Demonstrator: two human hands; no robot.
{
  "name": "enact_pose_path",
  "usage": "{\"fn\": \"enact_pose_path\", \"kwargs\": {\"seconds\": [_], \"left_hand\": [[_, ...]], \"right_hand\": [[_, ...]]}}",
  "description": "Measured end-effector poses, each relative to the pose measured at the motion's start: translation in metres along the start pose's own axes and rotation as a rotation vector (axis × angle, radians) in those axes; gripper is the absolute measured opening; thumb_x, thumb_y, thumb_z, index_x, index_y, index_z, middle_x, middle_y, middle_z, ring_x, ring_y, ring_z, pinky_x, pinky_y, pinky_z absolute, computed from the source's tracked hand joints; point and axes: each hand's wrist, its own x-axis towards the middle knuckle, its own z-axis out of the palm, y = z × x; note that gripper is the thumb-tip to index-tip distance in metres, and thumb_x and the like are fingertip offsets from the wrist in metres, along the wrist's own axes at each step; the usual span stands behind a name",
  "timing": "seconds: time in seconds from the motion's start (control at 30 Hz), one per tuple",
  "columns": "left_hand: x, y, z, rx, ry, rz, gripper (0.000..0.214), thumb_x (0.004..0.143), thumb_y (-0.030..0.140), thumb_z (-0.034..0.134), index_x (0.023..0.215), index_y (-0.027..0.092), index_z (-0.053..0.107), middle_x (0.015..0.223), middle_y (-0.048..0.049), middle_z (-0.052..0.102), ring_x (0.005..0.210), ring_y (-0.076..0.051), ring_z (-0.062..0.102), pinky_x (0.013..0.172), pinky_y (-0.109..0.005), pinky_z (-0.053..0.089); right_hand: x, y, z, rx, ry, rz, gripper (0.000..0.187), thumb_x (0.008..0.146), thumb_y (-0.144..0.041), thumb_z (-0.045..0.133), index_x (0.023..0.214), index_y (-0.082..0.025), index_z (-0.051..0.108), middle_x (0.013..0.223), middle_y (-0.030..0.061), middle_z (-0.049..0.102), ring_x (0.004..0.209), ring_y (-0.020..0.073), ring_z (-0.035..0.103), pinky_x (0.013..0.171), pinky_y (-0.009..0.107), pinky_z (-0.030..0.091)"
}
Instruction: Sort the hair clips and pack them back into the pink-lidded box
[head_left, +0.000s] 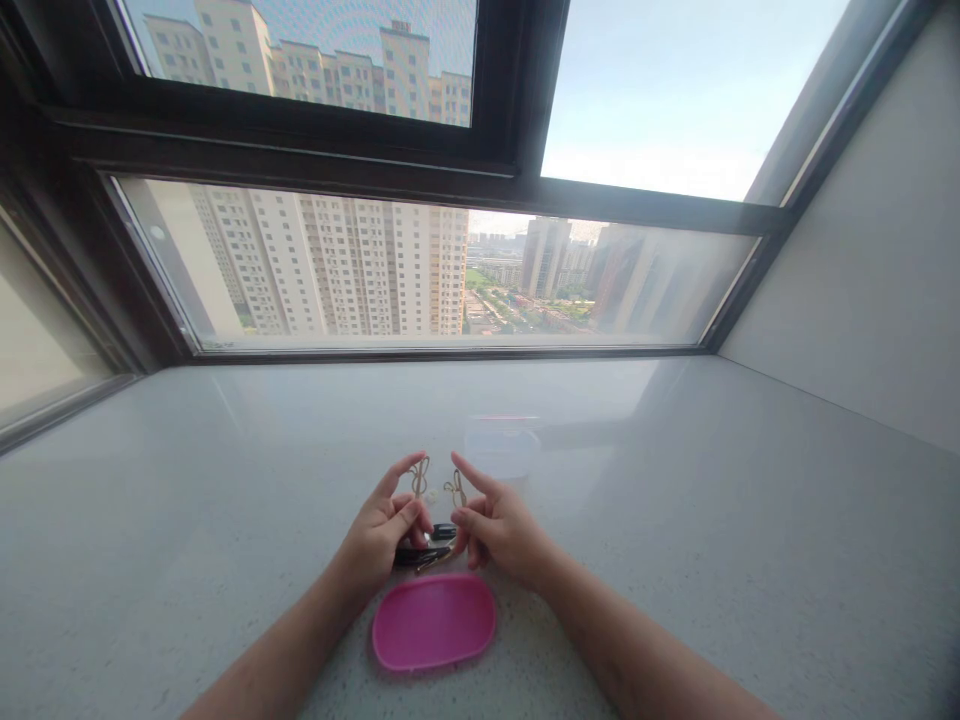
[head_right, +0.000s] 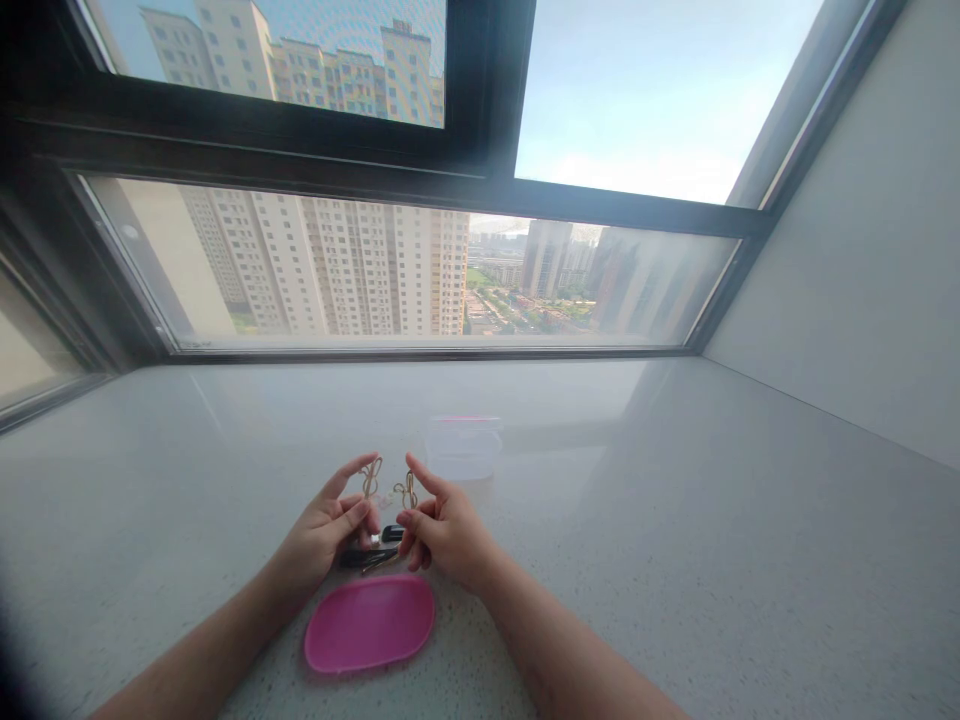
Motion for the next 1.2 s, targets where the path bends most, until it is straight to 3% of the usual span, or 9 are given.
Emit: {"fn": "enact_pose_path", "kwargs": {"seconds": [0.6, 1.07, 1.2], "left_hand": [[0.0009, -0.0018, -0.0005, -0.024, -0.015, -0.005, 0.052, 0.083, 0.029, 0.049, 0.131, 0.026, 0.029, 0.061, 0.0023, 0.057, 0.049, -0.009, 0.05, 0.051, -0.021, 0.04], [-0.0003, -0.0019, -0.0005, -0.035, 0.006, -0.006, 0.05, 0.083, 0.03, 0.049, 0.13, 0.027, 0.031, 0.062, 0.0027, 0.057, 0.05, -0.01, 0.052, 0.052, -0.022, 0.043], [-0.0005, 0.0003, 0.0003, -0.039, 0.004, -0.008, 0.051, 0.083, 0.031, 0.05, 0.13, 0.026, 0.031, 0.062, 0.0027, 0.057, 0.05, -0.01, 0.053, 0.053, -0.022, 0.043]], "right_hand": [[0.0004, 0.003, 0.0019, -0.018, -0.042, 0.032, 0.063, 0.076, -0.032, 0.059, 0.133, -0.028, 0.033, 0.053, -0.0046, 0.06, 0.032, 0.0076, 0.048, 0.033, 0.017, 0.038], [0.0004, 0.0016, 0.0012, -0.019, -0.028, 0.033, 0.057, 0.078, -0.035, 0.054, 0.132, -0.026, 0.036, 0.056, -0.0024, 0.062, 0.033, 0.0086, 0.051, 0.033, 0.017, 0.037], [-0.0006, -0.0011, 0.0018, -0.01, -0.028, 0.041, 0.062, 0.078, -0.035, 0.054, 0.135, -0.027, 0.03, 0.058, -0.0025, 0.063, 0.034, 0.0089, 0.051, 0.033, 0.017, 0.037]]}}
